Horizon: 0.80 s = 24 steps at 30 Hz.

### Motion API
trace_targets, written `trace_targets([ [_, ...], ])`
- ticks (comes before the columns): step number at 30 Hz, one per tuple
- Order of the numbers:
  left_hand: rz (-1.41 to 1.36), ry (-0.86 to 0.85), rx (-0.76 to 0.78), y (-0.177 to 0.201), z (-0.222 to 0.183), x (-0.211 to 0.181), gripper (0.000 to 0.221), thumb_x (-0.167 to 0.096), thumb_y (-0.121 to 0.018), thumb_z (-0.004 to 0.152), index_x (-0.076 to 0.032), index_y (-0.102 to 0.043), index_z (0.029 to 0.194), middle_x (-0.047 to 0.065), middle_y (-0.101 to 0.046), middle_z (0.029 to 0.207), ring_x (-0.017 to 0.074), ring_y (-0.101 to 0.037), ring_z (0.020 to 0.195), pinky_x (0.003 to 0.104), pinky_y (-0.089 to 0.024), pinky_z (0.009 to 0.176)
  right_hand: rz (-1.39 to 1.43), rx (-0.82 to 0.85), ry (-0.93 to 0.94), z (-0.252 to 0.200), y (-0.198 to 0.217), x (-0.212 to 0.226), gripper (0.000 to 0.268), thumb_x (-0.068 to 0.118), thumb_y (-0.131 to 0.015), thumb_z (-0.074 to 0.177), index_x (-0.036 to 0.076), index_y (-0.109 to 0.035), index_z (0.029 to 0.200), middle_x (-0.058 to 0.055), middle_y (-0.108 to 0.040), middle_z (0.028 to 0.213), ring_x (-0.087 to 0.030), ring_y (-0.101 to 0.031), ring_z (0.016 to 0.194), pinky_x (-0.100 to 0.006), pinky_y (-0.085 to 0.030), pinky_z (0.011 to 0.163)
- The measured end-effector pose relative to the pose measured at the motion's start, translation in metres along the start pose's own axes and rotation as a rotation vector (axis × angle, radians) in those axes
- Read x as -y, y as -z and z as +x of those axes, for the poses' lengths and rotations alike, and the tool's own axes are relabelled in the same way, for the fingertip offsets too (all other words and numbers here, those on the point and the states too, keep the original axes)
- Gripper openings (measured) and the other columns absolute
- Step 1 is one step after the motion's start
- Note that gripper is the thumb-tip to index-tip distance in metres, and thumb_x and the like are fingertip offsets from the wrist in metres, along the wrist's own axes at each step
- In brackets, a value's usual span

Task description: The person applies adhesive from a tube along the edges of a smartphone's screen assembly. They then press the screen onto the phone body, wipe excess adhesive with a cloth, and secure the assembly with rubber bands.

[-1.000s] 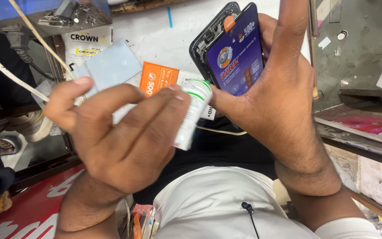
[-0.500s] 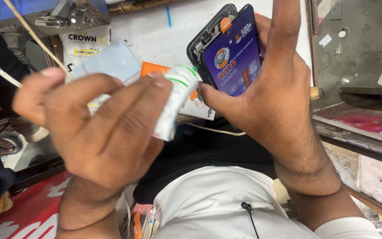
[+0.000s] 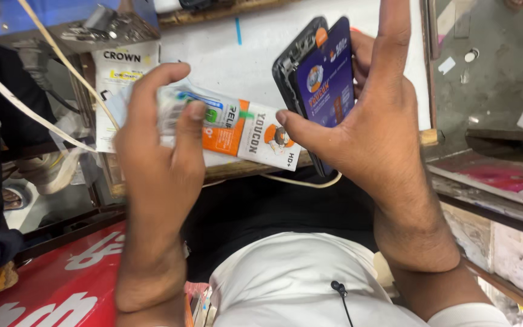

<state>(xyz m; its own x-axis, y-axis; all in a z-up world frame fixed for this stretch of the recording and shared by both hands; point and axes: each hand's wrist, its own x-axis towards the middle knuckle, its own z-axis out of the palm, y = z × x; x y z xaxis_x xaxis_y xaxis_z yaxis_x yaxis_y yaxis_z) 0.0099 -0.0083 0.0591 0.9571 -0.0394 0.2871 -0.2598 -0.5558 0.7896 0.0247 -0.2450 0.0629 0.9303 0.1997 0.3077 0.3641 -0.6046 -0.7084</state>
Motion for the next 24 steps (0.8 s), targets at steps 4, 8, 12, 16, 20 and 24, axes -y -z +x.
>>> trace_targets([
  [4, 0.09, 0.638, 0.331, -0.026, 0.015, 0.031, 0.053, -0.029, -0.069, 0.1, -0.013, -0.053, 0.147, 0.019, -0.071, 0.117, 0.0316, -0.075, 0.089, 0.04, -0.058, 0.08, 0.108, 0.05, -0.056, 0.005, 0.0, -0.003, 0.123, 0.006, -0.095, 0.085, 0.009, 0.003, 0.158, -0.021, -0.068, 0.125, -0.024, -0.075, 0.115, -0.035, -0.062, 0.105],
  [8, 0.113, 0.16, 0.071, -0.027, -0.026, 0.023, 0.092, -0.021, -0.084, 0.087, -0.006, -0.024, 0.155, 0.024, -0.051, 0.148, 0.0404, -0.058, 0.131, 0.05, -0.054, 0.103, 0.373, 0.117, -0.302, 0.015, 0.007, 0.006, 0.128, 0.009, -0.09, 0.078, 0.012, 0.004, 0.164, -0.018, -0.069, 0.131, -0.022, -0.074, 0.113, -0.034, -0.062, 0.1],
  [12, -0.903, 0.327, 0.476, -0.074, -0.051, 0.013, 0.133, -0.023, -0.089, 0.087, -0.014, 0.018, 0.166, 0.025, -0.032, 0.168, 0.0349, -0.039, 0.157, 0.052, -0.039, 0.125, 0.358, 0.16, -0.257, 0.029, 0.012, 0.014, 0.127, 0.007, -0.088, 0.071, 0.013, 0.005, 0.157, -0.017, -0.069, 0.125, -0.019, -0.072, 0.109, -0.034, -0.062, 0.096],
  [16, -1.336, 0.331, 0.438, -0.112, -0.054, 0.006, 0.136, -0.02, -0.088, 0.088, -0.02, 0.024, 0.164, 0.018, -0.028, 0.163, 0.0288, -0.04, 0.153, 0.048, -0.041, 0.126, 0.403, 0.208, -0.195, 0.031, 0.015, 0.015, 0.126, 0.003, -0.084, 0.074, 0.016, 0.003, 0.163, -0.018, -0.07, 0.124, -0.021, -0.072, 0.11, -0.034, -0.061, 0.098],
  [20, -1.376, 0.33, 0.394, -0.118, -0.053, 0.003, 0.133, -0.012, -0.086, 0.086, -0.018, 0.019, 0.167, 0.018, -0.036, 0.155, 0.0276, -0.048, 0.143, 0.049, -0.045, 0.122, 0.444, 0.207, -0.227, 0.031, 0.019, 0.015, 0.127, 0.004, -0.082, 0.074, 0.017, 0.005, 0.164, -0.017, -0.07, 0.127, -0.02, -0.073, 0.113, -0.035, -0.062, 0.098],
  [24, -1.356, 0.276, 0.339, -0.122, -0.052, -0.001, 0.13, -0.007, -0.085, 0.086, -0.017, 0.017, 0.168, 0.019, -0.04, 0.153, 0.0263, -0.05, 0.144, 0.047, -0.045, 0.125, 0.514, 0.188, -0.269, 0.026, 0.023, 0.019, 0.127, 0.006, -0.082, 0.07, 0.017, 0.009, 0.158, -0.017, -0.067, 0.126, -0.018, -0.069, 0.11, -0.034, -0.06, 0.094],
])
